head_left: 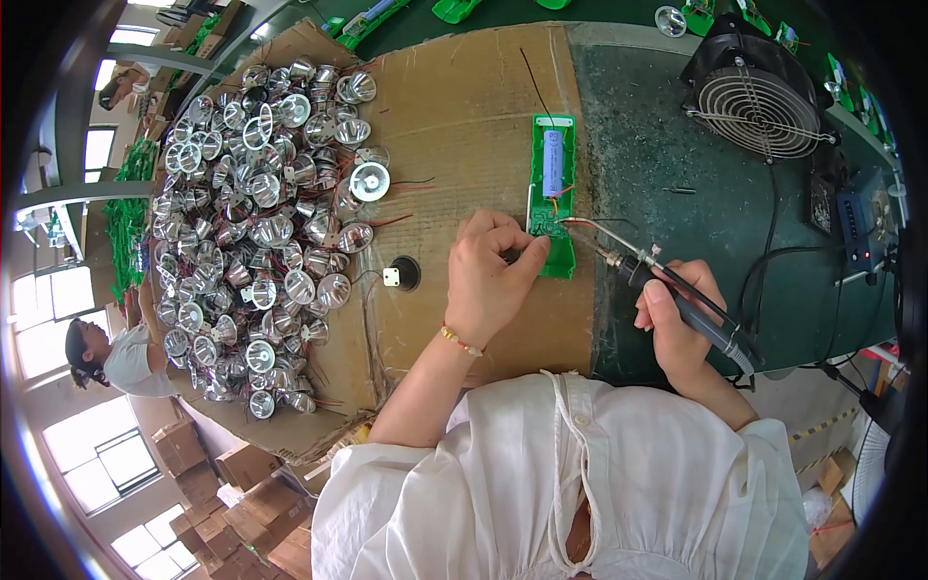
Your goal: Soldering wires and components onto a circuit board equipped with a battery and light reflectors.
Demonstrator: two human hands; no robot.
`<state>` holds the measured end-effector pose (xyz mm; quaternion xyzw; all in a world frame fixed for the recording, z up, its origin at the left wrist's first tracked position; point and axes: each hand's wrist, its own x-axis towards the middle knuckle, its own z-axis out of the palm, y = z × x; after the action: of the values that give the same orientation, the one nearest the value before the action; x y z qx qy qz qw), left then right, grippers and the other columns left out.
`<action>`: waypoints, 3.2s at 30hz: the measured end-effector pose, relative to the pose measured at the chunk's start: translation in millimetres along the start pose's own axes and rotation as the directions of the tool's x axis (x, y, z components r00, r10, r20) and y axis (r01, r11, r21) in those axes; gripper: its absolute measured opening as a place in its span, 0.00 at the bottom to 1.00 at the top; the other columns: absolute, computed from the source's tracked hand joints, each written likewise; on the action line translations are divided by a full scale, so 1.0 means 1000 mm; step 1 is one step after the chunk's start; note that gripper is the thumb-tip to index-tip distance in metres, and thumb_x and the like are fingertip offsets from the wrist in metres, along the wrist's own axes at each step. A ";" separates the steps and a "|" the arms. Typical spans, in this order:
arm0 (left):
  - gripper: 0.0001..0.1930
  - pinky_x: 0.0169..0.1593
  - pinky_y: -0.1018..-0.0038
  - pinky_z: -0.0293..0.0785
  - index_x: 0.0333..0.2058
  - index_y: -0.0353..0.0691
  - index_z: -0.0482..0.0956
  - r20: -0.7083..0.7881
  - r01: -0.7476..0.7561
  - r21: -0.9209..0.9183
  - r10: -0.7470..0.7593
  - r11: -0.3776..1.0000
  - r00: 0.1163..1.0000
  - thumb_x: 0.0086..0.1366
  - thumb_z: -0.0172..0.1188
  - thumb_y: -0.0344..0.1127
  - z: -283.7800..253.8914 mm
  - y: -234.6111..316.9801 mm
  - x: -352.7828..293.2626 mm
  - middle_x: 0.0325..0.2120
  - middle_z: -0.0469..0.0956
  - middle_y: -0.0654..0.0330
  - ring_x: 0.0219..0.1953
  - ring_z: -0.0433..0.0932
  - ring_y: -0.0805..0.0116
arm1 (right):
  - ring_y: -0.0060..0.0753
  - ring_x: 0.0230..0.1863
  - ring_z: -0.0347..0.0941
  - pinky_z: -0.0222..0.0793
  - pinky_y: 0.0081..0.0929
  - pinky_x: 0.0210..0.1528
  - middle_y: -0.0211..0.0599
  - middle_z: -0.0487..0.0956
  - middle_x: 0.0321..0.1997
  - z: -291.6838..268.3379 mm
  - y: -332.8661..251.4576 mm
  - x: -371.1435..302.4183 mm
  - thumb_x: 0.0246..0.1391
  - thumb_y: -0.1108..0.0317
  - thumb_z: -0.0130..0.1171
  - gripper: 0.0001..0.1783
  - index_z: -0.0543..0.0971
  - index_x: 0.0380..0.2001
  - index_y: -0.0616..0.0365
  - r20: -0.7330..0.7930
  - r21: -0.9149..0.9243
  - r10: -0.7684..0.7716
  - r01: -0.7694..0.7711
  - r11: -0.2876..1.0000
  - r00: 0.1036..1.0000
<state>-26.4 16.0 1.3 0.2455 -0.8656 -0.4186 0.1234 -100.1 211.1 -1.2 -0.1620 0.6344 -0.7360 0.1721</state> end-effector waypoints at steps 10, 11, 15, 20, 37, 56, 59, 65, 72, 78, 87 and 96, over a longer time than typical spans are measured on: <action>0.04 0.35 0.72 0.70 0.21 0.37 0.79 -0.095 -0.107 -0.017 0.105 0.994 0.990 0.49 0.62 0.30 -0.007 -0.011 0.000 0.24 0.74 0.57 0.31 0.73 0.62 | 0.20 0.14 0.65 0.62 0.17 0.17 0.35 0.70 0.16 -0.007 0.007 0.010 0.49 0.75 0.52 0.07 0.68 0.32 0.63 -0.107 -0.050 -0.105 0.100 0.994 0.989; 0.04 0.33 0.72 0.70 0.22 0.37 0.79 -0.089 -0.149 -0.034 0.145 0.988 0.985 0.50 0.61 0.31 -0.008 -0.012 -0.001 0.26 0.74 0.57 0.29 0.73 0.63 | 0.19 0.13 0.61 0.59 0.14 0.15 0.32 0.68 0.17 -0.013 0.010 0.012 0.51 0.71 0.52 0.07 0.68 0.32 0.61 -0.169 -0.108 -0.136 0.118 0.987 0.976; 0.07 0.31 0.67 0.72 0.27 0.39 0.79 -0.140 -0.091 -0.141 0.071 0.986 0.988 0.51 0.59 0.35 -0.030 0.011 -0.018 0.29 0.75 0.54 0.27 0.76 0.57 | 0.17 0.15 0.60 0.56 0.12 0.18 0.31 0.66 0.16 -0.043 0.012 0.019 0.53 0.68 0.52 0.09 0.67 0.31 0.63 -0.217 -0.221 -0.273 0.225 0.949 0.937; 0.10 0.27 0.63 0.72 0.24 0.42 0.79 0.101 -0.013 0.201 -0.007 0.980 0.995 0.54 0.57 0.41 -0.012 -0.003 -0.023 0.17 0.75 0.53 0.22 0.75 0.53 | 0.22 0.18 0.62 0.58 0.20 0.22 0.32 0.68 0.17 -0.051 0.016 0.027 0.55 0.62 0.53 0.13 0.68 0.28 0.62 -0.232 -0.227 -0.091 0.037 0.973 0.968; 0.09 0.26 0.61 0.70 0.16 0.40 0.74 0.078 -0.121 0.374 0.098 0.919 0.992 0.48 0.54 0.37 -0.014 0.001 0.014 0.15 0.73 0.51 0.21 0.74 0.51 | 0.29 0.21 0.64 0.62 0.26 0.25 0.39 0.70 0.19 -0.026 -0.014 0.030 0.52 0.60 0.56 0.18 0.69 0.27 0.68 -0.247 -0.259 -0.019 -0.047 0.965 0.969; 0.07 0.35 0.66 0.76 0.26 0.40 0.80 0.210 -0.321 0.597 0.242 0.735 0.947 0.49 0.56 0.32 0.078 0.098 0.276 0.27 0.79 0.51 0.33 0.79 0.57 | 0.17 0.16 0.63 0.58 0.14 0.18 0.29 0.68 0.18 -0.036 0.029 0.035 0.51 0.70 0.54 0.07 0.67 0.29 0.60 -0.238 -0.092 0.084 -0.109 0.990 0.968; 0.09 0.36 0.65 0.75 0.26 0.39 0.80 0.192 -0.282 0.589 0.208 0.757 0.959 0.53 0.55 0.37 0.110 0.099 0.311 0.29 0.79 0.51 0.33 0.79 0.58 | 0.17 0.16 0.63 0.58 0.14 0.18 0.29 0.67 0.18 -0.035 0.018 0.032 0.52 0.69 0.55 0.08 0.67 0.30 0.59 -0.243 -0.076 0.109 -0.130 0.989 0.964; 0.13 0.39 0.61 0.67 0.30 0.39 0.74 -0.232 -0.384 0.472 0.532 0.794 0.814 0.52 0.58 0.42 0.101 0.096 0.332 0.37 0.67 0.56 0.41 0.68 0.57 | 0.34 0.27 0.67 0.62 0.34 0.33 0.38 0.73 0.22 -0.044 -0.010 0.037 0.54 0.54 0.53 0.19 0.70 0.30 0.61 -0.073 -0.410 0.348 -0.346 0.844 0.935; 0.25 0.46 0.62 0.70 0.53 0.46 0.59 0.150 -0.192 0.272 0.155 0.943 0.976 0.57 0.53 0.40 0.124 0.069 0.340 0.44 0.66 0.49 0.46 0.70 0.52 | 0.40 0.30 0.68 0.63 0.36 0.36 0.47 0.73 0.25 -0.058 -0.009 0.046 0.56 0.52 0.46 0.24 0.69 0.31 0.69 0.119 -0.462 0.388 -0.295 0.837 0.914; 0.24 0.44 0.60 0.70 0.53 0.49 0.60 0.014 -0.031 0.316 0.028 0.948 1.000 0.56 0.51 0.37 0.074 0.056 0.276 0.41 0.66 0.47 0.41 0.72 0.48 | 0.43 0.30 0.69 0.63 0.39 0.36 0.51 0.74 0.25 -0.038 -0.021 0.037 0.55 0.51 0.46 0.24 0.71 0.32 0.66 -0.069 -0.515 0.223 -0.226 0.827 0.972; 0.24 0.40 0.60 0.71 0.54 0.46 0.57 -0.094 -0.028 0.315 0.060 0.949 0.994 0.59 0.51 0.38 0.003 0.001 0.036 0.36 0.66 0.49 0.39 0.72 0.48 | 0.14 0.16 0.58 0.53 0.13 0.19 0.27 0.65 0.17 -0.043 0.035 0.037 0.55 0.65 0.52 0.09 0.67 0.28 0.59 -0.162 -0.246 -0.081 0.039 0.969 0.983; 0.32 0.23 0.63 0.71 0.55 0.42 0.58 -0.231 0.272 0.649 -0.156 0.711 0.960 0.58 0.50 0.56 -0.083 -0.021 -0.053 0.21 0.76 0.54 0.22 0.76 0.54 | 0.13 0.15 0.56 0.51 0.13 0.18 0.25 0.64 0.17 -0.034 0.033 0.040 0.56 0.64 0.51 0.10 0.67 0.25 0.57 -0.185 -0.212 -0.135 0.095 0.973 0.973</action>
<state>59.7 -22.1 35.7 0.4048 -0.9108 -0.0671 0.0454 -149.9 218.5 -37.9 -0.1412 0.7091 -0.6892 0.0478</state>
